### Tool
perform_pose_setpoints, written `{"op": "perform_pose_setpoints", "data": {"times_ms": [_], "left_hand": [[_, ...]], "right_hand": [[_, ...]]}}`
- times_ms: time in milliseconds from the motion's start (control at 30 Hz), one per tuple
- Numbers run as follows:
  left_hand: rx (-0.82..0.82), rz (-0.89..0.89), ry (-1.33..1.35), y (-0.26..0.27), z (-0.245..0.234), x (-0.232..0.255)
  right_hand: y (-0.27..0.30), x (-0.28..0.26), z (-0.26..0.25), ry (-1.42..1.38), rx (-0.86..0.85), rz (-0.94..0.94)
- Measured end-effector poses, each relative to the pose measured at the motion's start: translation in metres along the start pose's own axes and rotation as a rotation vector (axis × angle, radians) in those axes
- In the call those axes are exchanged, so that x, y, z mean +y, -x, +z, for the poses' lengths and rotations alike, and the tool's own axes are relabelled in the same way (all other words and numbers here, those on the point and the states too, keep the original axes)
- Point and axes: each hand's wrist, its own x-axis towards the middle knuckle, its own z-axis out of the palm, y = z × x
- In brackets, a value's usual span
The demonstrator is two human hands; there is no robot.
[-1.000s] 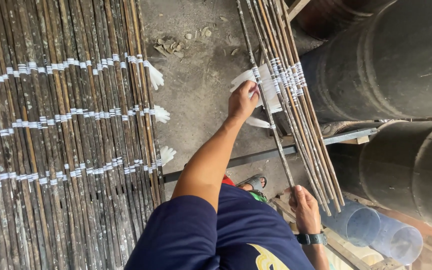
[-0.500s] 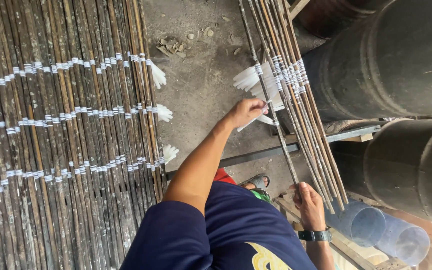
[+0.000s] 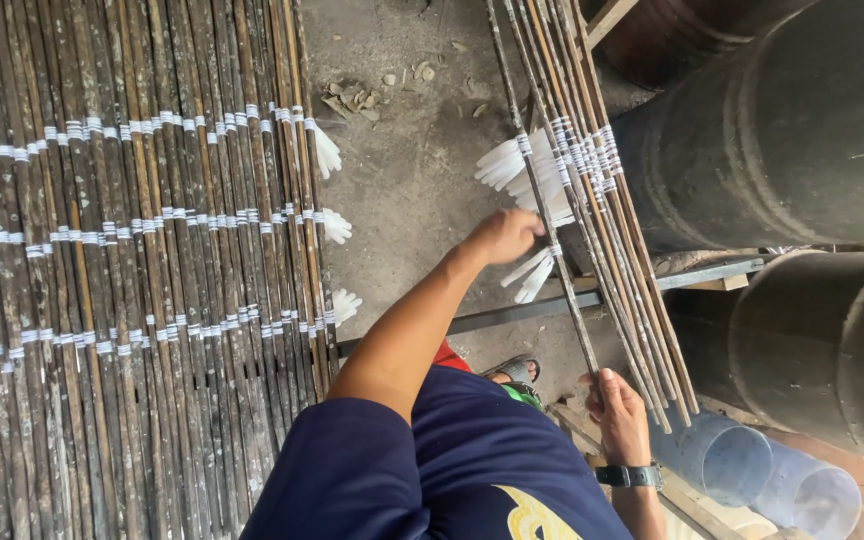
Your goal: Tying white candle wicks onto a series of thin wooden sticks laid out horizontally on a metal frame.
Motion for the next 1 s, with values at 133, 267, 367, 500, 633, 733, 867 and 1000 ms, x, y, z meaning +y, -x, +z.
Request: {"op": "perform_pose_setpoints", "data": {"times_ms": [133,267,367,500,633,733,867,1000], "left_hand": [[0.62,-0.204,0.043,-0.013,-0.017,-0.004],[0.864,-0.154,0.066,-0.025,-0.02,-0.014],[1.054,-0.196,0.034,-0.033,-0.024,-0.018],[0.876,-0.165,0.054,-0.05,-0.039,-0.031],[0.336,-0.145,0.179,-0.07,-0.049,-0.055],[0.281,-0.07,0.134,-0.065,-0.058,-0.047],[0.263,-0.085,0.051,-0.059,-0.063,-0.041],[0.45,-0.014,0.028,-0.063,-0.058,-0.048]], "right_hand": [[0.002,0.0,-0.004,0.047,0.009,0.017],[0.003,0.001,-0.005,0.012,0.007,0.029],[0.003,0.0,-0.004,-0.031,-0.006,0.025],[0.01,-0.007,-0.007,0.006,0.006,0.048],[0.01,-0.008,-0.014,0.02,0.013,0.049],[0.01,0.003,-0.024,0.046,0.014,0.081],[0.009,0.008,-0.029,0.053,0.013,0.078],[0.007,0.018,-0.032,-0.033,0.014,0.069]]}}
